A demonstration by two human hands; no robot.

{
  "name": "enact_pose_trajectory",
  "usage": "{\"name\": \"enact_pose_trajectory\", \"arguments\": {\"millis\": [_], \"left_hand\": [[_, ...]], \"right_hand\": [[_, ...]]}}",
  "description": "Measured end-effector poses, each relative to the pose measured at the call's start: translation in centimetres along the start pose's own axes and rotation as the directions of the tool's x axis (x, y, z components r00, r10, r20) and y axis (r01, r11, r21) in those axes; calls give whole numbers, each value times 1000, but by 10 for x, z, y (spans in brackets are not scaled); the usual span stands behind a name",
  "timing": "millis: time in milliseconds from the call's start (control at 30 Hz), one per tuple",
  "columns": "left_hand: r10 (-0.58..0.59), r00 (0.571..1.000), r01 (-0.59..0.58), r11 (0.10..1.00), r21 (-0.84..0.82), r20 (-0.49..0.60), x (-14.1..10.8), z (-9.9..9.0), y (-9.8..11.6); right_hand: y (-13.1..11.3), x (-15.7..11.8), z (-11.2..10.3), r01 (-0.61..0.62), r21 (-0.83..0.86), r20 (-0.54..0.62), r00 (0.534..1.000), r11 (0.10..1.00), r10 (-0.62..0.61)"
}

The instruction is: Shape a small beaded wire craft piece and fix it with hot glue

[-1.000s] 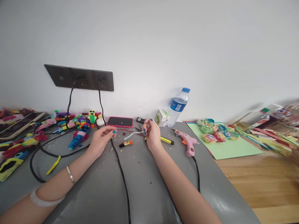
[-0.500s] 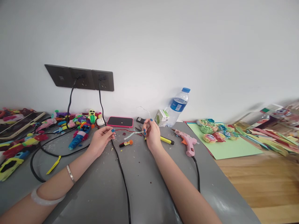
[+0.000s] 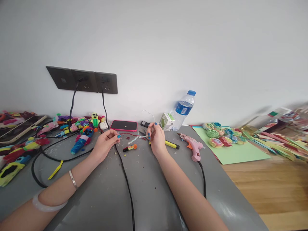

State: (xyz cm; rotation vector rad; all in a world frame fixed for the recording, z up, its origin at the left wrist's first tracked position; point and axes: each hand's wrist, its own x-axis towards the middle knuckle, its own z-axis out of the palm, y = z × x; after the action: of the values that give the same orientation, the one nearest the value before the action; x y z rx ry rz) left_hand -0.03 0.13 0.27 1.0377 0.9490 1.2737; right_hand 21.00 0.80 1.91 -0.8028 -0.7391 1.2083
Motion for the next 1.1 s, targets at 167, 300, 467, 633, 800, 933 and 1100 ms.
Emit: {"name": "enact_pose_trajectory", "arguments": {"millis": [167,300,467,633,800,933,1100], "left_hand": [[53,999,-53,999,-1,10,-2,1,2],[68,998,-68,997,44,8,-1,0,0],[44,999,-44,996,71,12,0,-2,-2],[47,999,-46,994,97,-9,0,-2,-2],[118,993,-110,976,190,-28,1,-5,-5],[210,977,-189,932,310,-36,1,-7,-4],[277,960,-254,925,282,-45,1,-5,1]], "right_hand": [[0,0,0,5,-8,-3,1000,1000,-5],[0,0,0,15,-16,7,1000,1000,-15],[-1,0,0,24,-32,9,1000,999,-24],[-1,0,0,26,-35,4,1000,999,-26],[-1,0,0,19,-23,4,1000,1000,-19],[-1,0,0,17,-44,15,1000,999,-16],[0,0,-1,24,-32,14,1000,999,-23]]}}
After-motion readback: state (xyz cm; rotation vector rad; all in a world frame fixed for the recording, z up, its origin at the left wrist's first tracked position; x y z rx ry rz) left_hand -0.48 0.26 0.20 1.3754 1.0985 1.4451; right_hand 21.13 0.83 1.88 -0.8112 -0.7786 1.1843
